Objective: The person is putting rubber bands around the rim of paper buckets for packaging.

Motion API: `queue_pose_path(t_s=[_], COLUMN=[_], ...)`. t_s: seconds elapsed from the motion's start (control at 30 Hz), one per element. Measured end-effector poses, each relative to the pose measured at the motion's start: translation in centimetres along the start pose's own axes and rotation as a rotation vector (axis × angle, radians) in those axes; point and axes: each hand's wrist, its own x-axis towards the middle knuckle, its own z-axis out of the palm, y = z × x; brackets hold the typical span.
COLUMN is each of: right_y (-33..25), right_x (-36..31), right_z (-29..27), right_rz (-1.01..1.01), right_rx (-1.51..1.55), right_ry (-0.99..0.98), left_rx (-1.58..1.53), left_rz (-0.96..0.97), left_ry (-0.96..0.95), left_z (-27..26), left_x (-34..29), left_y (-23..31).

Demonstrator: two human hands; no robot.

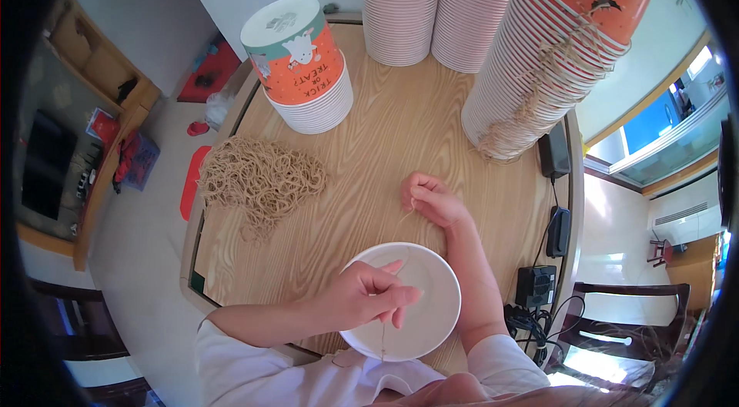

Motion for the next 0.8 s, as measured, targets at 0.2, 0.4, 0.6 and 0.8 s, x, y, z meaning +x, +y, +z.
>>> queue_pose_path(t_s=[0.2,0.4,0.6,0.8], right_y=[0.1,-0.5,-0.2,-0.6], right_x=[-0.1,-0.2,0.0,0.0], right_z=[0.3,0.9,0.6,0.9], right_rz=[0.080,0.127,0.133,0.152], right_rx=[0.016,-0.084,-0.091,-0.057], right_ry=[-0.041,-0.108,-0.186,-0.181], left_rx=[-0.294,-0.497,-0.703,-0.595], left_rz=[0.022,0.151,0.139,0.190], left_ry=[0.260,0.272,0.256,0.078], left_z=[0.6,0.3,-0.2,-2.5], left_x=[1.7,3.0,3.8,3.9], left_y=[-1.7,-2.2,-2.9,-0.4])
